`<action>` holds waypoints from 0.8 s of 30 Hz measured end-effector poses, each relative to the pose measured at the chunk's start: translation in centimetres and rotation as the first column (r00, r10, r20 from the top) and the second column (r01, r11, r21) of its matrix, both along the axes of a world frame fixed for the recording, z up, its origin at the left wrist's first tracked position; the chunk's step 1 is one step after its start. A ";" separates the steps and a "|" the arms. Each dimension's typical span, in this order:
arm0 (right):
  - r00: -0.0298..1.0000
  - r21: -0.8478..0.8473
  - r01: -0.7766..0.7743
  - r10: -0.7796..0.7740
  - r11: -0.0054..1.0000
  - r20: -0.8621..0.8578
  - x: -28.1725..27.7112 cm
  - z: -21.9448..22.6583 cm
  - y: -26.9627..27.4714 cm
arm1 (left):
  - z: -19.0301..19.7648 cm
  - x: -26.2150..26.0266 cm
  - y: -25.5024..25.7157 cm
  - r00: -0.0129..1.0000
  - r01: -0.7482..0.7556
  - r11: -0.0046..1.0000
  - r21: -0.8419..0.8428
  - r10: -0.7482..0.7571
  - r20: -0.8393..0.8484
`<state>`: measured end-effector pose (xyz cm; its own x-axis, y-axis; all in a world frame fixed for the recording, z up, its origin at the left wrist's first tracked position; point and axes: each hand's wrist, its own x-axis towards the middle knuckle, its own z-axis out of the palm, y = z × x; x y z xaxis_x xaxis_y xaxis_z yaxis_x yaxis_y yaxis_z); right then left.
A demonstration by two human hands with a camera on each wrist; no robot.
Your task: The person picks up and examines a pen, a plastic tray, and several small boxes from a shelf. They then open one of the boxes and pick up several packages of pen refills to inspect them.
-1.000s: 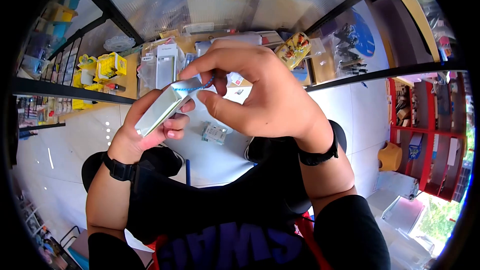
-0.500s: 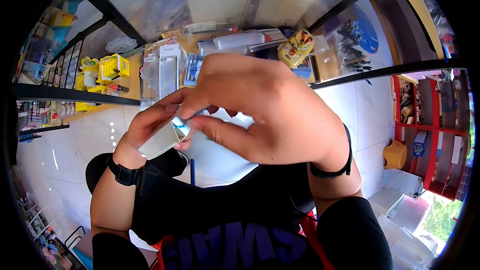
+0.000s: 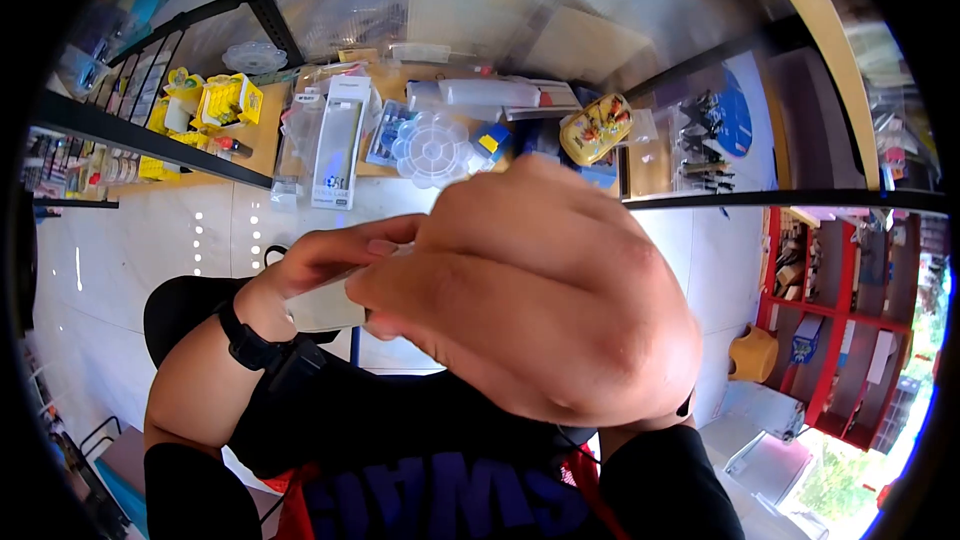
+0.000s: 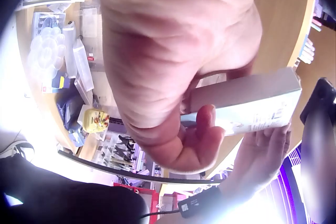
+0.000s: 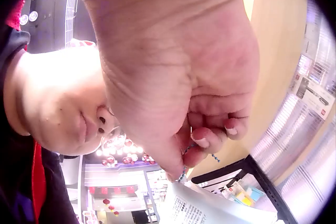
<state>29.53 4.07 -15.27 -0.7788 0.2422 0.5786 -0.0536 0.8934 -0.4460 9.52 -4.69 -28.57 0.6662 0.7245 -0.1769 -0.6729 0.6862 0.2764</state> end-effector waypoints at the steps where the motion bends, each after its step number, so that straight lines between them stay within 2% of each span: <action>1: 1.000 -0.022 0.006 -0.005 1.000 0.010 -0.1 0.2 -0.3 | -0.1 0.4 -0.1 1.000 0.002 1.000 -0.016 -0.002 -0.001; 4: 0.999 -0.058 -0.037 0.039 0.998 0.033 -0.2 0.7 -0.4 | -0.8 0.9 -0.7 0.998 0.027 0.999 -0.027 -0.025 0.058; 6: 0.995 -0.109 -0.079 0.084 0.991 0.045 -0.4 0.9 -0.3 | -0.6 1.1 -0.7 0.999 0.032 0.999 0.011 -0.032 0.007; 8: 0.990 -0.112 -0.123 0.130 0.986 0.056 -0.6 1.4 -0.3 | -1.3 1.5 -0.7 0.970 0.113 0.993 0.033 -0.118 0.213; 10: 0.992 -0.144 -0.096 0.107 0.985 0.068 -0.8 1.6 -0.9 | -1.3 1.7 -0.8 0.981 0.096 0.995 -0.001 -0.094 0.168; 15: 0.984 -0.128 -0.100 0.117 0.987 0.133 -0.5 1.8 -1.5 | -3.1 2.7 -0.7 0.954 0.111 0.991 0.069 -0.126 0.271; 22: 0.988 0.026 -0.096 0.092 0.995 0.121 -0.9 1.6 -2.6 | -2.3 2.9 -0.9 0.990 0.033 0.998 0.062 -0.041 0.135; 24: 0.988 0.045 -0.114 0.108 0.993 0.112 -1.0 1.5 -2.7 | -2.0 2.8 -1.0 0.993 0.026 0.993 0.112 -0.038 0.110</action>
